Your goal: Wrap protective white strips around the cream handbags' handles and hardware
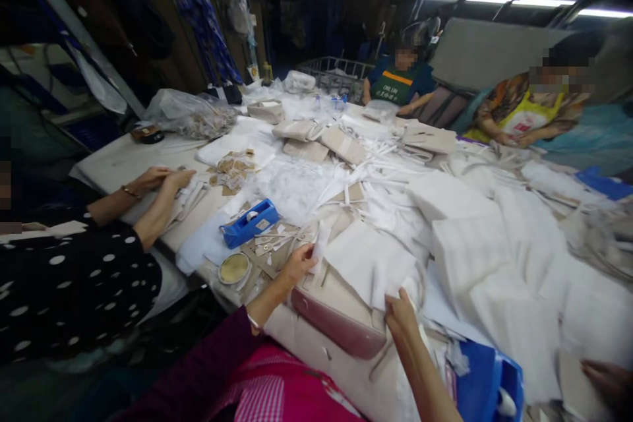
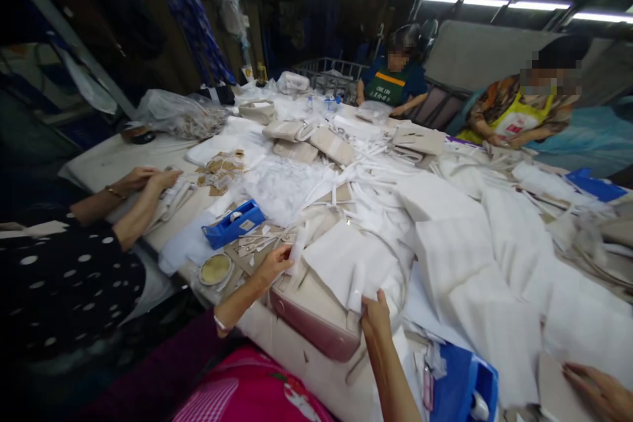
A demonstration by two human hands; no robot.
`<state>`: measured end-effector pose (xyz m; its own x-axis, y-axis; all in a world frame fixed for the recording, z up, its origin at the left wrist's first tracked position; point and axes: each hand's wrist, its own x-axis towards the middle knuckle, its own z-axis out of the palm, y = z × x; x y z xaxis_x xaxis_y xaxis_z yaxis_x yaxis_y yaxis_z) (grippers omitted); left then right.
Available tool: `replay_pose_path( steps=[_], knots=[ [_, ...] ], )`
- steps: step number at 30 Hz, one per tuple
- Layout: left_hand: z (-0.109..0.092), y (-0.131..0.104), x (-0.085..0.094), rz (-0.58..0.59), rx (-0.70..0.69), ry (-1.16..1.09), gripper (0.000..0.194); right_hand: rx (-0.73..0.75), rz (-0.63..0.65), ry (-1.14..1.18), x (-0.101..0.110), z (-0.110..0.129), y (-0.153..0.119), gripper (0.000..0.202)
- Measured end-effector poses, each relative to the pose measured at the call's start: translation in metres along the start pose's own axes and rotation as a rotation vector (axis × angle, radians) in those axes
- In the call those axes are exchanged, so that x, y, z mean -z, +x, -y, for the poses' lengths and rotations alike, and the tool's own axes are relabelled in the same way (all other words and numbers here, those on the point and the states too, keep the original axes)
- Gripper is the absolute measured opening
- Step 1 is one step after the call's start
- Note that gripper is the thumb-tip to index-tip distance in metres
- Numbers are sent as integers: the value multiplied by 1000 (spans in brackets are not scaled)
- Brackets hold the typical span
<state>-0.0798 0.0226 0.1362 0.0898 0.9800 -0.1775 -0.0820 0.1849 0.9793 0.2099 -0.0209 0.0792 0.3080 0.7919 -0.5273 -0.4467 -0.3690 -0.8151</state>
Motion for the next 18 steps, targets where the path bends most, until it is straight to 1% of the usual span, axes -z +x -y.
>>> replay_pose_path(
  steps=[2, 6, 9, 11, 13, 15, 18],
  knots=[
    [-8, -9, 2, 54, -4, -25, 40, -8, 16, 5, -6, 7, -3, 67],
    [-22, -21, 8, 180, -46, 5, 35, -42, 118, -69, -16, 23, -9, 57],
    [-31, -24, 15, 229, -153, 147, 30, -54, 161, -150, -20, 29, -9, 50],
    [-35, -24, 19, 244, -218, 249, 31, -61, 170, -188, -20, 30, -7, 46],
    [-36, -24, 21, 273, -239, 282, 33, -82, 203, -195, -20, 30, -4, 45],
    [-31, -20, 21, 312, -195, 225, 35, -141, 245, -224, -20, 31, -1, 45],
    [-17, -9, 17, 329, -58, 127, 41, -244, 283, -324, -21, 31, 6, 35]
  ],
)
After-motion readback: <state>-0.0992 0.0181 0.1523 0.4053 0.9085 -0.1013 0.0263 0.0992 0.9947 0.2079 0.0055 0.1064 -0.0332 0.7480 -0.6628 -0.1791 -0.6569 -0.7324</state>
